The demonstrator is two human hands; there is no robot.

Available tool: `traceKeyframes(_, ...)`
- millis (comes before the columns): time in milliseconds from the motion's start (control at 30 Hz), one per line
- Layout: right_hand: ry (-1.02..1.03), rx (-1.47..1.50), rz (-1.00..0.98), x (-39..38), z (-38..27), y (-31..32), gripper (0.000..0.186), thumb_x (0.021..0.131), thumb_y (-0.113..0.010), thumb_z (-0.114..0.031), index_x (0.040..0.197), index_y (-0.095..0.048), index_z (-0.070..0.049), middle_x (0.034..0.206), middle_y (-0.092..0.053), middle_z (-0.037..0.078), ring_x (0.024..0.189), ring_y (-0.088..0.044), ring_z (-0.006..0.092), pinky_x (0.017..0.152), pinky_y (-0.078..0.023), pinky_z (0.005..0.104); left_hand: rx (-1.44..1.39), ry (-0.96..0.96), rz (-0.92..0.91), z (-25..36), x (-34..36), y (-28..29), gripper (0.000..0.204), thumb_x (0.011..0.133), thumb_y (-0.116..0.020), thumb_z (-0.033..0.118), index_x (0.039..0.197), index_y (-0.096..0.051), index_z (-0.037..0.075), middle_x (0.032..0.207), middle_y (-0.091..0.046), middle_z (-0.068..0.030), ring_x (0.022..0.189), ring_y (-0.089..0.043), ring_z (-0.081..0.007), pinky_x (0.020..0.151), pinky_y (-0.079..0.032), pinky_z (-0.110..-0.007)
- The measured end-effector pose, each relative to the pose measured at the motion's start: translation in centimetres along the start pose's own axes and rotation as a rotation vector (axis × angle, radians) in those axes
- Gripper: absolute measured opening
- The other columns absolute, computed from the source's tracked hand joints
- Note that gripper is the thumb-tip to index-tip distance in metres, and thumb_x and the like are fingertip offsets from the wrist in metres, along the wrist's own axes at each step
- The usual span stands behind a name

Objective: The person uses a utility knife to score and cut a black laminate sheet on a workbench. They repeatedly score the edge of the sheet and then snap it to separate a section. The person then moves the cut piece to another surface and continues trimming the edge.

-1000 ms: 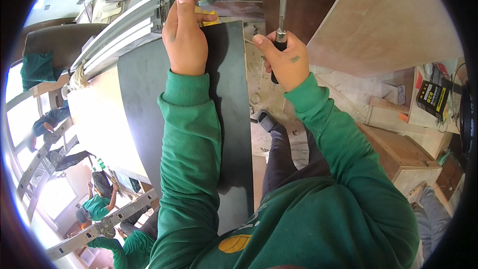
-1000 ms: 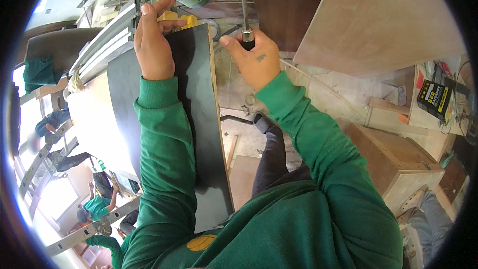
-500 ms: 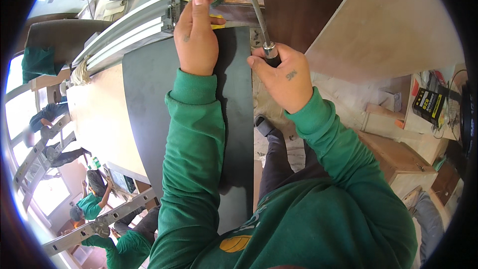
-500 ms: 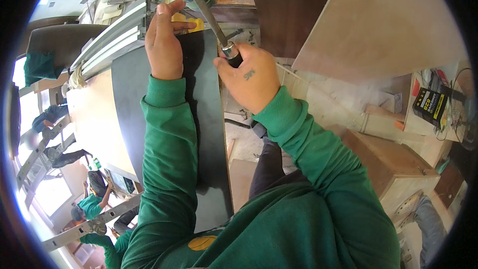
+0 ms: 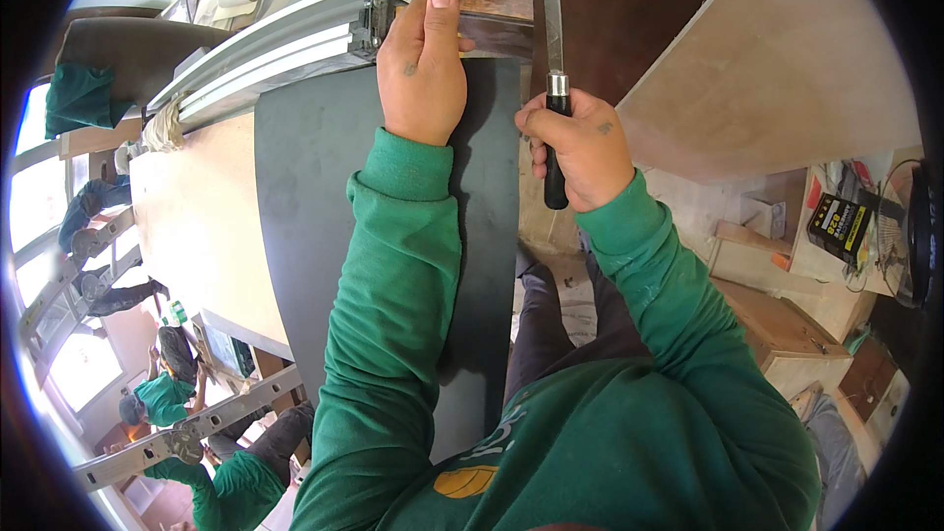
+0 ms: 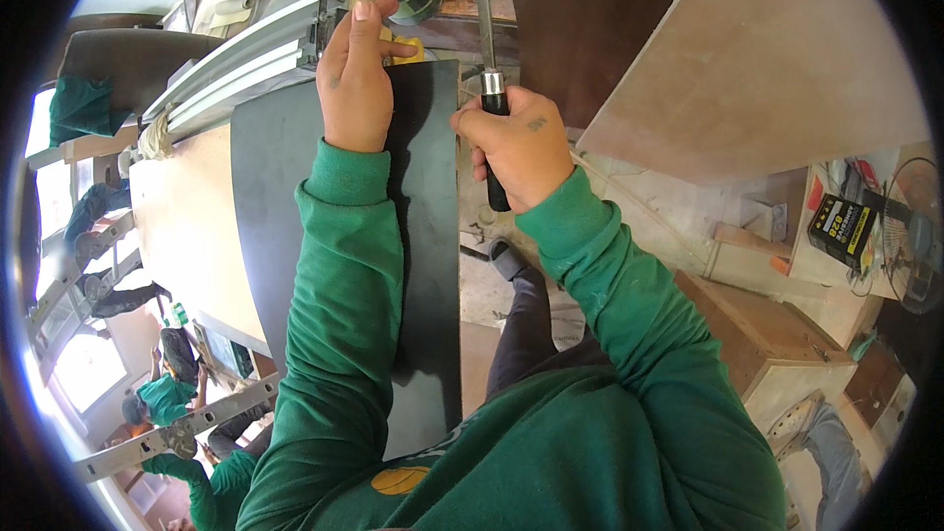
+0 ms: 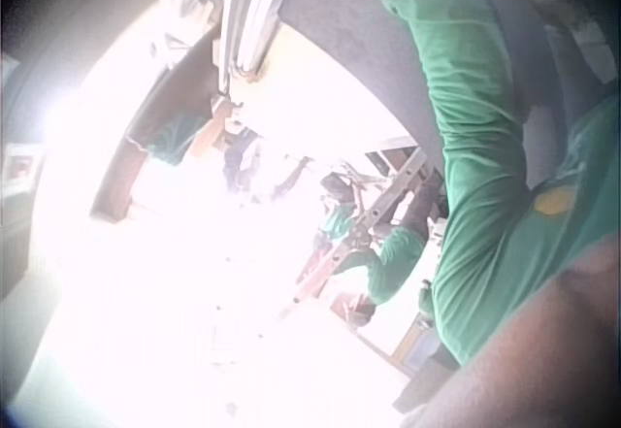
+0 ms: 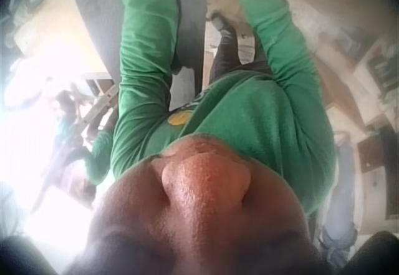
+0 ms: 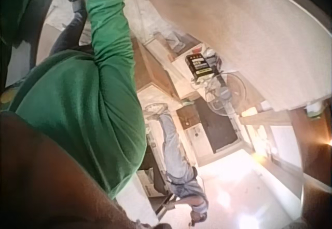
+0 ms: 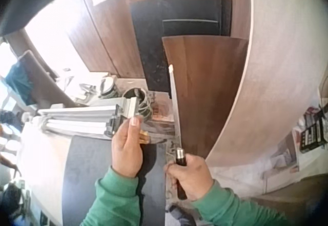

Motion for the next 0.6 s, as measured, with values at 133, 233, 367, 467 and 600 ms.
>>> traceKeyframes(133, 0.003, 0.044, -0.016, 0.2, 0.3, 0.1, 0.016, 0.081, -0.069, -0.011, 0.089, -0.059, -0.002, 0.068, -0.055, 0.003, 0.055, -0.051, 0.0114, 0.048, -0.043, 0.0280, -0.019, -0.013, 0.007, -0.1, 0.0, 0.0, 0.053, 0.104, -0.045, 0.041, 0.120, -0.062, -0.007, 0.111, -0.067, -0.0122, 0.078, -0.067, -0.0167, 0.074, -0.050, -0.028)
traceKeyframes(233, 0.037, 0.122, 0.007, 0.5, -0.6, 0.0, 0.012, 0.081, -0.068, -0.008, 0.084, -0.060, -0.001, 0.065, -0.055, 0.002, 0.051, -0.052, 0.0112, 0.045, -0.043, 0.0276, -0.027, -0.016, 0.004, 0.0, 0.0, 0.0, 0.054, 0.105, -0.045, 0.041, 0.120, -0.062, -0.007, 0.112, -0.067, -0.0127, 0.078, -0.067, -0.0166, 0.075, -0.049, -0.028)
traceKeyframes(367, 0.036, 0.048, 0.062, 1.2, -2.0, 0.9, 0.011, 0.084, -0.067, -0.010, 0.084, -0.061, -0.001, 0.066, -0.055, 0.003, 0.051, -0.052, 0.0113, 0.044, -0.043, 0.0277, -0.012, 0.002, 0.004, 0.1, 0.0, 0.0, 0.054, 0.105, -0.045, 0.041, 0.121, -0.062, -0.008, 0.113, -0.067, -0.0131, 0.078, -0.067, -0.0164, 0.075, -0.050, -0.028)
traceKeyframes(467, 0.051, -0.057, 0.031, 1.2, -1.9, 1.5, 0.013, 0.086, -0.066, -0.013, 0.085, -0.062, 0.000, 0.067, -0.057, 0.003, 0.051, -0.052, 0.0109, 0.044, -0.043, 0.0271, -0.011, 0.009, 0.003, 0.0, 0.0, 0.0, 0.054, 0.105, -0.045, 0.041, 0.121, -0.062, -0.008, 0.113, -0.067, -0.0131, 0.078, -0.067, -0.0164, 0.076, -0.050, -0.028)
traceKeyframes(600, 0.057, -0.135, -0.011, 0.3, -1.5, 1.0, 0.014, 0.087, -0.066, -0.015, 0.085, -0.063, -0.001, 0.067, -0.059, 0.003, 0.052, -0.053, 0.0101, 0.044, -0.043, 0.0264, -0.011, 0.004, 0.007, 0.0, 0.0, 0.0, 0.054, 0.104, -0.045, 0.041, 0.120, -0.062, -0.007, 0.113, -0.067, -0.0130, 0.078, -0.067, -0.0169, 0.076, -0.051, -0.028)
Point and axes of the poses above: each hand's wrist, its own x-axis towards the middle knuckle, its own y-axis out of the back of the hand, z = x × y, the point moved 8 cm from there along x, towards the middle knuckle
